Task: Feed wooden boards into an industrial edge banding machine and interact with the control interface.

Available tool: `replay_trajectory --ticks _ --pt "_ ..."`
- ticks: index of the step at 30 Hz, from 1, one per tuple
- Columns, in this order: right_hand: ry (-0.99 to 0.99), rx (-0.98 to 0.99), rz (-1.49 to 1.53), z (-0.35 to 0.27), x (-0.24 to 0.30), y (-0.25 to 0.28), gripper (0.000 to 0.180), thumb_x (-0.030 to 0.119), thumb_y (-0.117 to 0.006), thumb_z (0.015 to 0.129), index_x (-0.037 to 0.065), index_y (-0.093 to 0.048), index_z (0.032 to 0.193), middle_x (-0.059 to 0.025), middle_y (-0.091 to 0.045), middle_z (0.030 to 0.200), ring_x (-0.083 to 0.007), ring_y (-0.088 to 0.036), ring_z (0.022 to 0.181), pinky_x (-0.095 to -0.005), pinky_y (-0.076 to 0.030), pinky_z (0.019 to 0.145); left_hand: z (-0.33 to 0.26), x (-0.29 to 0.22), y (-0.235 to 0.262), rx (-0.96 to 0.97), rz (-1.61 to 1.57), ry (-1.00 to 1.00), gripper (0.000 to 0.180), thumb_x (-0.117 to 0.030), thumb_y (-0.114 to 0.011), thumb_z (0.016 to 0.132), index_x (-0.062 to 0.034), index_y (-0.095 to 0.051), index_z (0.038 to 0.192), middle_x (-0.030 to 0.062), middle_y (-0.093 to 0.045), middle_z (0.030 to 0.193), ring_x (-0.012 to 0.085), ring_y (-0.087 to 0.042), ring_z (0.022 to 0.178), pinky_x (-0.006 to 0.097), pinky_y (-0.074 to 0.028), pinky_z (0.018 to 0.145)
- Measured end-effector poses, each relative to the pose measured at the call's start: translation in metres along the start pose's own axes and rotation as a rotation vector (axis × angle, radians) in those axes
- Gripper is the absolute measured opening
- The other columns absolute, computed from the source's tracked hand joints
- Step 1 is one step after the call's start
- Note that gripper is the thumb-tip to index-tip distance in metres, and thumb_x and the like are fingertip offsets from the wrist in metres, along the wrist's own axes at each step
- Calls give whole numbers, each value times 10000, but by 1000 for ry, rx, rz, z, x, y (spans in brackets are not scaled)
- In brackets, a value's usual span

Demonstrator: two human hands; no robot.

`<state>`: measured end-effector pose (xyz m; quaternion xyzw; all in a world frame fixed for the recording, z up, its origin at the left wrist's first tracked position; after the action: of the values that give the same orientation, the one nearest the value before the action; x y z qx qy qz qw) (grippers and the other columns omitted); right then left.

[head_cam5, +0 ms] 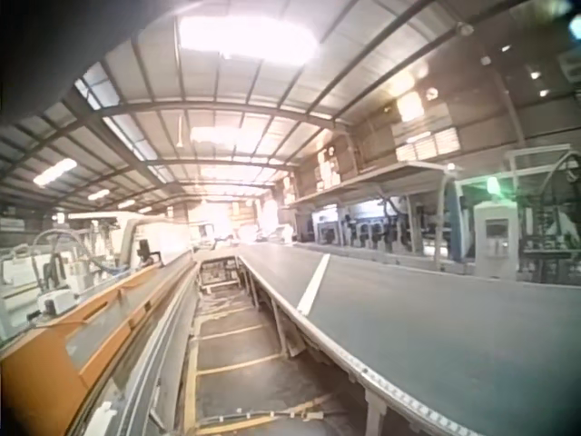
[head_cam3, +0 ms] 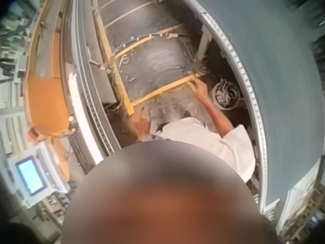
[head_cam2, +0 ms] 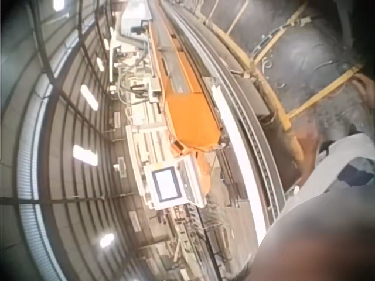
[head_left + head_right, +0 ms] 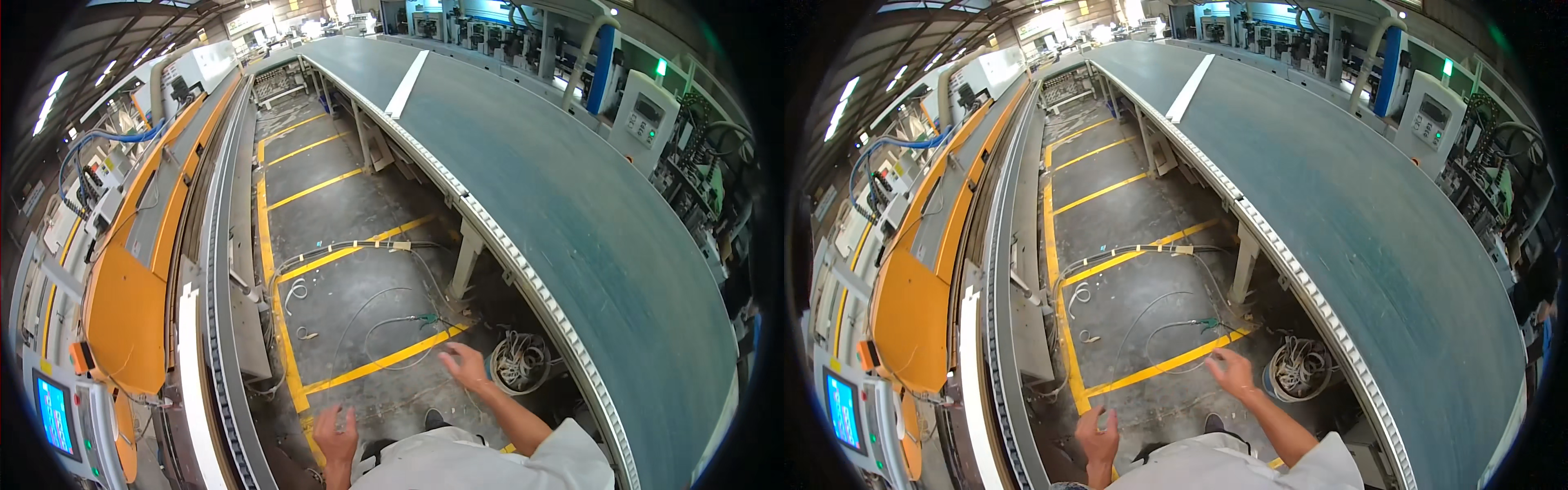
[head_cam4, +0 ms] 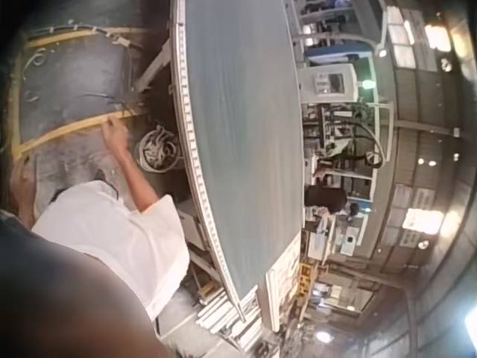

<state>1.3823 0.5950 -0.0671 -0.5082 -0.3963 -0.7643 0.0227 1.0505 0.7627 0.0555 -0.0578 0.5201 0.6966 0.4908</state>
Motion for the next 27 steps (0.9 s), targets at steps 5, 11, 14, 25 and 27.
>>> replay_trajectory --ticks 5,11,14,25,27 --pt "-213 -153 58 29 -55 77 356 244 -765 866 17 -697 1132 -134 -751 944 -260 -738 866 -346 -570 801 52 -22 -91 225 -112 -99 243 -168 -813 777 -28 -713 950 143 -710 874 341 -680 802 423 -529 702" --pt "-217 -379 -60 80 -53 111 378 185 -792 842 -3 -682 1151 -155 -742 968 -233 -731 882 -343 -559 833 136 -55 -184 377 -193 -336 257 -228 -811 784 -47 -722 943 135 -712 863 339 -686 776 415 -544 697" --pt "-232 -508 -56 119 -52 125 387 169 -790 845 -7 -675 1170 -154 -738 962 -225 -722 887 -343 -556 837 188 -70 -222 421 -249 -417 262 -244 -805 789 -47 -721 940 128 -712 856 335 -685 769 416 -549 703" --pt "-349 -704 -124 213 -58 171 335 123 -717 904 -43 -656 1188 -141 -736 941 -201 -713 879 -327 -555 846 332 -85 -333 559 -215 -630 245 -233 -802 801 -65 -724 961 113 -713 850 318 -689 771 406 -552 696" --pt "-346 -699 -144 232 -64 181 338 126 -719 902 -45 -656 1187 -139 -736 929 -201 -715 874 -327 -558 843 351 -99 -350 551 -209 -650 243 -227 -800 803 -65 -723 967 115 -713 856 321 -688 774 407 -552 697"
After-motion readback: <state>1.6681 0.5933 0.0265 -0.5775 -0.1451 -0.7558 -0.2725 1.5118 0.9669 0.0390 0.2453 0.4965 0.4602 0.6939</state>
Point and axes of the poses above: each hand's wrist, its own z-axis towards the middle knuckle, its own y-axis out of the back of the hand, x = y × z, the point moved 9 cm from there along z, towards the middle knuckle
